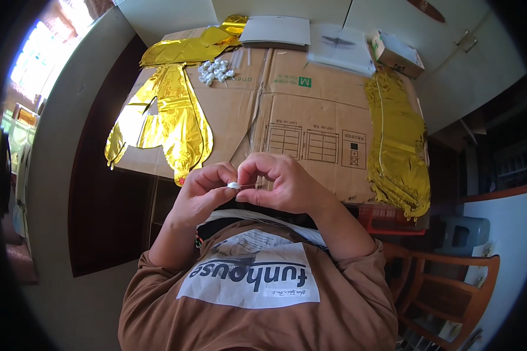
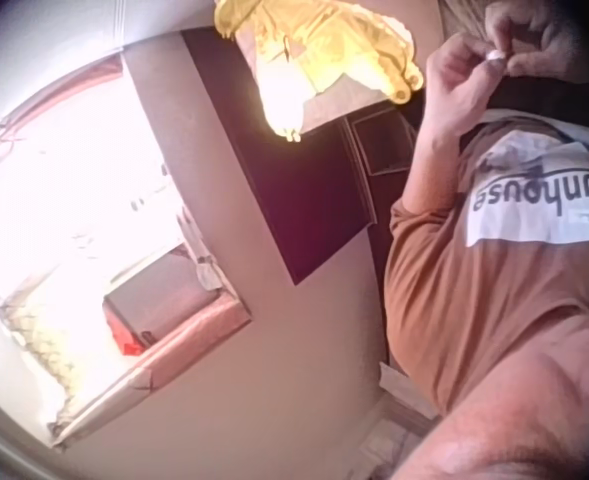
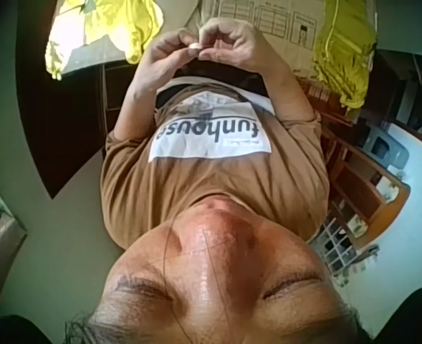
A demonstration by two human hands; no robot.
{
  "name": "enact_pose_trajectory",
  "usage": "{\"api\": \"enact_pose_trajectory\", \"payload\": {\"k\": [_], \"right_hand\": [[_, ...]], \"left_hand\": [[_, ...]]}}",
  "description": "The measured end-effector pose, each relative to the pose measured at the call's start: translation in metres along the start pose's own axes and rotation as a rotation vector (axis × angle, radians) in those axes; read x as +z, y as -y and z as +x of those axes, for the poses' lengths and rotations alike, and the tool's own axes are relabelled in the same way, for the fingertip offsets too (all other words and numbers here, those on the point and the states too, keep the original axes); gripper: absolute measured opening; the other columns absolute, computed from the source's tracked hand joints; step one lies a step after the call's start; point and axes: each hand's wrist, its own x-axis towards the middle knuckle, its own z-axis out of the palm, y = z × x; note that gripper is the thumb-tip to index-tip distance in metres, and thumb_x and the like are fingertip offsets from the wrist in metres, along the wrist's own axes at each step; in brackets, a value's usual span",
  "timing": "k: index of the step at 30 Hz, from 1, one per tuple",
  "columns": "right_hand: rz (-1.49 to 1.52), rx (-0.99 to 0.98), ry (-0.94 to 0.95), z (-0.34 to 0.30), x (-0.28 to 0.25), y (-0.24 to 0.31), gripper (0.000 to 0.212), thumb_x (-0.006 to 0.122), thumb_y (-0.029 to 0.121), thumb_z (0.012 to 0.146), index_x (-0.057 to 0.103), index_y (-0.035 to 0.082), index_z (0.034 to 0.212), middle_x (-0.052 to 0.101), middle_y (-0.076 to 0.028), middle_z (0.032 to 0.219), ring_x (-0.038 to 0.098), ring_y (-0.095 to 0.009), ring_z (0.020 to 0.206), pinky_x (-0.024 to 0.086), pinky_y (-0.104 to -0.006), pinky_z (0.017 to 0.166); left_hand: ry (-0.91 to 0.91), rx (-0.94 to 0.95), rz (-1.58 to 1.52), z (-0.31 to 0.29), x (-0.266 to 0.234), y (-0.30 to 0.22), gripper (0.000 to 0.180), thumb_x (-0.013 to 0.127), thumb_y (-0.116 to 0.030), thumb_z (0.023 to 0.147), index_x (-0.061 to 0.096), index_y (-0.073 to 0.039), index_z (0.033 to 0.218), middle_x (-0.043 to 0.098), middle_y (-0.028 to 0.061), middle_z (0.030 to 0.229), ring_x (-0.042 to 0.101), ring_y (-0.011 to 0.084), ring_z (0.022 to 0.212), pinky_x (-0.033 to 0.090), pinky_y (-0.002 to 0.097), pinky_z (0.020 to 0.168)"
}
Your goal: The recorder is tying white strings to several gold-colored foil letter balloons on a cardboard-covered workbench.
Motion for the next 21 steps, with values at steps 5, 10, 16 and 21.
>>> {"api": "enact_pose_trajectory", "payload": {"k": [5,10,16,21], "right_hand": [[-0.175,0.005,0.015,-0.002,0.002,0.011,0.017,0.074,0.006,0.075,0.059,0.005,0.083,0.060,-0.004,0.075,0.059,-0.013,0.069,0.048,-0.0276,0.064],[-0.244,-0.024,0.038,-0.003,0.001,0.006,0.014,0.072,0.007,0.077,0.059,0.004,0.082,0.059,-0.005,0.073,0.059,-0.016,0.066,0.047,-0.0294,0.060],[-0.325,-0.115,0.084,-0.005,-0.001,0.006,0.012,0.071,0.007,0.079,0.060,0.004,0.084,0.060,-0.006,0.074,0.059,-0.019,0.065,0.047,-0.0304,0.060],[-0.353,-0.045,0.007,-0.004,0.002,0.006,0.012,0.070,0.010,0.080,0.060,0.004,0.083,0.061,-0.006,0.074,0.059,-0.017,0.065,0.047,-0.0284,0.059]], "left_hand": [[0.009,-0.021,-0.092,0.000,-0.005,0.009,0.009,0.056,0.003,0.088,0.060,0.002,0.096,0.060,0.0011,0.088,0.053,0.0036,0.076,0.041,0.0188,0.064],[0.008,-0.176,-0.375,-0.002,-0.013,0.018,0.010,0.056,0.000,0.088,0.062,0.003,0.095,0.064,0.0063,0.087,0.058,0.0101,0.075,0.045,0.0233,0.066],[-0.056,-0.435,-0.538,-0.003,-0.013,0.008,0.011,0.058,-0.006,0.091,0.063,0.003,0.095,0.065,0.0094,0.087,0.058,0.0123,0.073,0.046,0.0231,0.065],[-0.029,-0.376,-0.606,-0.001,-0.019,0.020,0.020,0.052,-0.016,0.096,0.061,0.002,0.099,0.065,0.0124,0.085,0.054,0.0122,0.059,0.041,0.0221,0.054]]}}
